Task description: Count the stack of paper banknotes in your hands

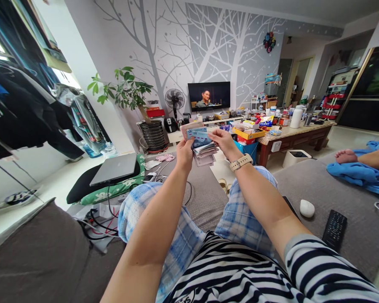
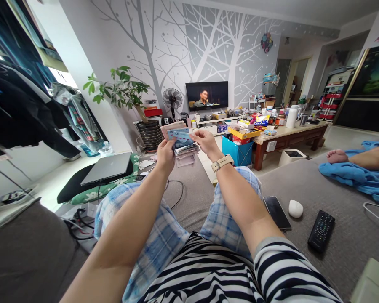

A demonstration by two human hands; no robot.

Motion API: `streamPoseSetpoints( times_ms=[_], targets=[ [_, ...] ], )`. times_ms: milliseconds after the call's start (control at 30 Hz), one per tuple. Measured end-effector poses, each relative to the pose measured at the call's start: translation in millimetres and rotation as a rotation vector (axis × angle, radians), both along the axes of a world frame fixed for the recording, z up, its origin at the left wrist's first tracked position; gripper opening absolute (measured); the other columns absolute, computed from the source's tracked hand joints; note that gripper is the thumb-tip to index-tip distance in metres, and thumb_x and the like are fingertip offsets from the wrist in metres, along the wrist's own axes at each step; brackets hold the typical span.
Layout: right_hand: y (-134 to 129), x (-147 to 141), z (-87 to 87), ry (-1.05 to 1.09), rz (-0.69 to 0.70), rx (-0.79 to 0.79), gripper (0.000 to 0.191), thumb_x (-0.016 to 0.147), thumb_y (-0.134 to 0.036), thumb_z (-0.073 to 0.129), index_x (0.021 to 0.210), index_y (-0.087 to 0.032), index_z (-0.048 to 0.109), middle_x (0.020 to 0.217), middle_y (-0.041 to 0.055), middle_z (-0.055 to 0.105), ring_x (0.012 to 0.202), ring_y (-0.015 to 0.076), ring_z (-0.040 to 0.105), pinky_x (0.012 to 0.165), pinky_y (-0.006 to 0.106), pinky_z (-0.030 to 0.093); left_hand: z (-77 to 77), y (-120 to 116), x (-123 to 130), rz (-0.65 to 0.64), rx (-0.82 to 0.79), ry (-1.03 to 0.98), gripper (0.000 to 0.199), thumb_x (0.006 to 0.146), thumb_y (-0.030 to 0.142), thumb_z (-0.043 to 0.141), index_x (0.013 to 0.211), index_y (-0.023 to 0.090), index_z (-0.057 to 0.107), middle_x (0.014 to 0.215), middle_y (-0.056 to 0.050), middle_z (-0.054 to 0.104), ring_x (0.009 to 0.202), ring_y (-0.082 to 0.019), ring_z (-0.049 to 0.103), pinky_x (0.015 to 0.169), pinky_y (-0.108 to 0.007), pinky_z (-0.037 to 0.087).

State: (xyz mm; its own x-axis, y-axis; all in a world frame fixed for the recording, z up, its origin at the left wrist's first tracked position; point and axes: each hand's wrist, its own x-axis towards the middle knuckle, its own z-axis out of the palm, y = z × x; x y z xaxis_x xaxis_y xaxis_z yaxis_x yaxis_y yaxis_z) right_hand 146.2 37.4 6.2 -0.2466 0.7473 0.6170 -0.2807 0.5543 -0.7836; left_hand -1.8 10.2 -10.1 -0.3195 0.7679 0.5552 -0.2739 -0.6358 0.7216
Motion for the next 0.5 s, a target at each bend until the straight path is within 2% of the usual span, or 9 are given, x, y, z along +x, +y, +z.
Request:
streamPoseSetpoints(
  times_ms=[200,500],
  targets=[
    [-1.8,0.0,1.4,0.012,0.055,-0.039,0.033,0.064,-0.043,0.068,0.061,-0.016,0.049,0.056,-0.0043,0.042,0.051,0.0063,0.035,0.048,0.021,0.025,1.1,1.3,-0.9,0.011,-0.026,-0.046,0.017,0.068,0.034,0.062,0.071,0.017,0.063,0.068,0.002,0.063,0.059,-0.010,0.057,0.062,-0.021,0.046],
    [-3.4,0.0,1.6,0.026,0.085,-0.080,0.027,0.065,-0.037,0.066,0.060,-0.016,0.051,0.057,-0.0039,0.043,0.053,0.0060,0.037,0.050,0.020,0.028,0.9,0.6,-1.2,0.037,-0.013,-0.055,0.015,0.068,0.031,0.062,0.066,0.017,0.062,0.060,0.003,0.059,0.057,-0.009,0.056,0.061,-0.020,0.046]
  ],
)
